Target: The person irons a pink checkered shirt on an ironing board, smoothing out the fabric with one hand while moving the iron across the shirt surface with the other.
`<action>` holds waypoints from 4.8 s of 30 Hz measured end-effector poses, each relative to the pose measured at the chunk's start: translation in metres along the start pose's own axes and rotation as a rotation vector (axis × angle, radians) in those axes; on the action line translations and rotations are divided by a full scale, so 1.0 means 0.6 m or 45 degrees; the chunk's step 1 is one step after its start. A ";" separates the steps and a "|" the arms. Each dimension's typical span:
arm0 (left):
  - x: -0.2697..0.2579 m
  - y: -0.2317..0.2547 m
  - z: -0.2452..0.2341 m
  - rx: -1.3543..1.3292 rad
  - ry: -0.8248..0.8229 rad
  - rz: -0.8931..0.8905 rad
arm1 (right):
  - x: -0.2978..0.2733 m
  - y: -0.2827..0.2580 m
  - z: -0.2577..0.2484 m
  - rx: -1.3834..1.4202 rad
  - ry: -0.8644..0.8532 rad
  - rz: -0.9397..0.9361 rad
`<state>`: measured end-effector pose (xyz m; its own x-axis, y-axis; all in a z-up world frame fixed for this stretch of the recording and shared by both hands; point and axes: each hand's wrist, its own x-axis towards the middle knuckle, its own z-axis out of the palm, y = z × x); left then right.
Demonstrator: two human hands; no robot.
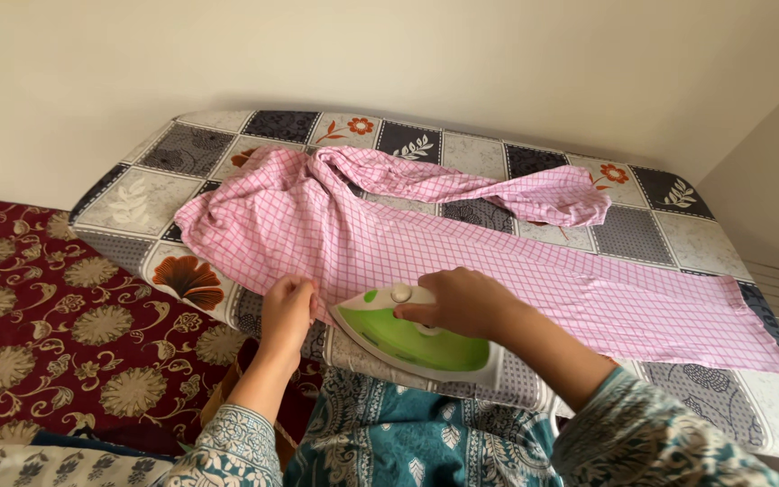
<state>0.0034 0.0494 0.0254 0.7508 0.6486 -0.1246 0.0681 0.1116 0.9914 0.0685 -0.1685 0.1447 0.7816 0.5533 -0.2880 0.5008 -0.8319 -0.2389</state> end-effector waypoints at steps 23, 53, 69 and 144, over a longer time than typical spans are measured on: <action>0.064 -0.088 0.122 1.241 -0.336 1.129 | 0.183 0.155 -0.094 -0.110 0.191 0.055; 0.090 -0.132 0.122 1.297 -0.317 1.174 | 0.039 0.177 0.037 1.214 0.389 -0.069; 0.102 -0.142 0.118 1.242 -0.367 1.077 | 0.000 0.112 0.124 1.392 0.455 -0.341; 0.074 -0.152 0.228 1.350 -0.497 0.897 | -0.003 0.115 0.119 1.370 0.887 0.350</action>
<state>0.1205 -0.0351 -0.0654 0.9623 0.0488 0.2675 -0.0685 -0.9085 0.4122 0.0753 -0.2239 0.0625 0.9993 -0.0353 0.0137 0.0031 -0.2837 -0.9589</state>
